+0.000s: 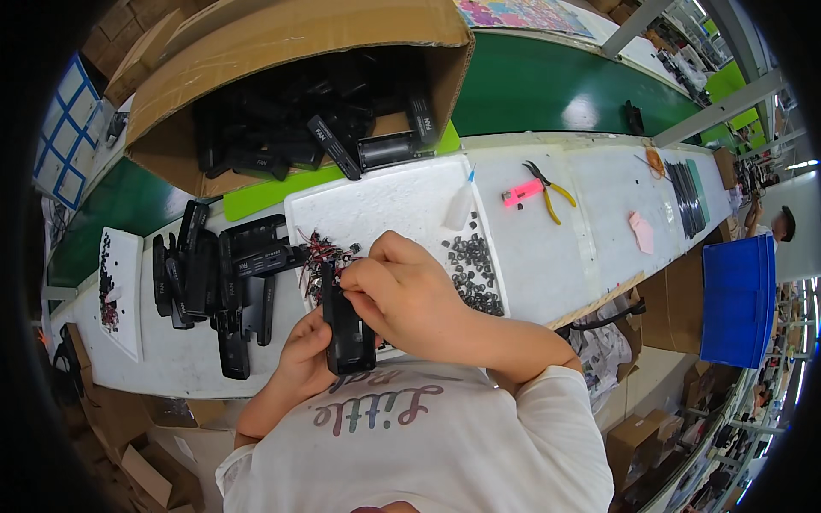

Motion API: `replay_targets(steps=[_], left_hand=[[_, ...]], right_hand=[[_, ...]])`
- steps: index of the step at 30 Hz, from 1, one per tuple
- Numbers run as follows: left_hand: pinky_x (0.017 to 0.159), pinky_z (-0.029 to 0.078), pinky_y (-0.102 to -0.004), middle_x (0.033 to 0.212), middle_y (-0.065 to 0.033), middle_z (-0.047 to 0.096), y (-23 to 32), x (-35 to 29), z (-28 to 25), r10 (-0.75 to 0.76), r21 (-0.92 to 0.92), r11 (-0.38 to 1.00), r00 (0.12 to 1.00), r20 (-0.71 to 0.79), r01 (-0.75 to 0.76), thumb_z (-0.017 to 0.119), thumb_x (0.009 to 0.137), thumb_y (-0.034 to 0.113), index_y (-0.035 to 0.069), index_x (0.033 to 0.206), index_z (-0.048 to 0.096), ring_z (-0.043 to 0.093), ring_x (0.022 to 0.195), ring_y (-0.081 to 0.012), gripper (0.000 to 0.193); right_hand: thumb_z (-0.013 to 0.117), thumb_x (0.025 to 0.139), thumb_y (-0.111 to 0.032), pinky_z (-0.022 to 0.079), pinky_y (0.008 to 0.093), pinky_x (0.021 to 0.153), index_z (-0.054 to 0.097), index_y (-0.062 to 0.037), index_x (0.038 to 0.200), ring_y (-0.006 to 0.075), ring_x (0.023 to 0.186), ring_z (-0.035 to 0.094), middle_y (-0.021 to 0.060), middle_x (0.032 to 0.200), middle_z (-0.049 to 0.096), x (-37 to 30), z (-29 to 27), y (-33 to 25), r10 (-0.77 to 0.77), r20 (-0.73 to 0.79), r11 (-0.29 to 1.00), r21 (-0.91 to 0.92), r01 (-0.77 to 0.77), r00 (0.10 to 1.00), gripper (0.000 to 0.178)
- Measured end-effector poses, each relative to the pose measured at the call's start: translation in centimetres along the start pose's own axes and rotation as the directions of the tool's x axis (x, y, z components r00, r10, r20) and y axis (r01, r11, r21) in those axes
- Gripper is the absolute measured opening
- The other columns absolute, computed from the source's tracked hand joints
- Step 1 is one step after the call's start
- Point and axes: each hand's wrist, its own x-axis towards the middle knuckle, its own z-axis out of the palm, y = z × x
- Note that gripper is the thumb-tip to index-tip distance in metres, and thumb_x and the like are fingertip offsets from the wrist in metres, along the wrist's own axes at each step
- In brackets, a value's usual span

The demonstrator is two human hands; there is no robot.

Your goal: The person is assembling electronic components by inserting wire sets into black plastic housings and applying glue to secure them.

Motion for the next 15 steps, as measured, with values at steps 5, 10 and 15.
replay_targets(steps=[5, 10, 15], left_hand=[[0.094, 0.042, -0.0369, 0.117, -0.0125, 0.052, 0.0, -0.1, 0.1, 0.001, -0.005, 1.000, 1.000, -0.010, -0.002, 0.054, 0.088, 0.017, 0.002, 0.128, 0.038, 0.053, 0.109, -0.0245, 0.045], [0.094, 0.042, -0.0349, 0.118, -0.0094, 0.052, 0.2, 0.3, 0.5, 0.071, 0.113, 0.992, 0.993, -0.095, -0.060, 0.054, 0.089, 0.015, 0.002, 0.127, 0.040, 0.052, 0.108, -0.0179, 0.043], [0.095, 0.040, -0.0354, 0.120, -0.0095, 0.051, 0.4, 0.8, -0.2, -0.012, -0.030, 1.000, 0.997, -0.080, 0.010, 0.053, 0.089, 0.018, 0.001, 0.126, 0.040, 0.051, 0.111, -0.0194, 0.043]], right_hand=[[0.070, 0.060, 0.004, 0.044, 0.0324, 0.057, 0.057, -0.0069, 0.084, 0.0237, 0.072, 0.053, 0.0055, 0.072, 0.056, -0.3, 0.5, -0.1, -0.046, 0.009, 0.997, -0.059, 0.046, 0.999, 0.029], [0.068, 0.059, 0.004, 0.044, 0.0331, 0.059, 0.057, -0.0070, 0.086, 0.0246, 0.072, 0.053, 0.0057, 0.071, 0.056, -0.7, 1.3, -0.1, -0.115, -0.021, 0.984, -0.138, 0.111, 0.993, 0.031], [0.066, 0.065, 0.004, 0.046, 0.0318, 0.064, 0.057, -0.0024, 0.092, 0.0249, 0.082, 0.053, 0.0065, 0.079, 0.058, -0.3, 0.5, 0.6, 0.044, 0.050, 0.999, 0.028, -0.046, 0.998, 0.029]])
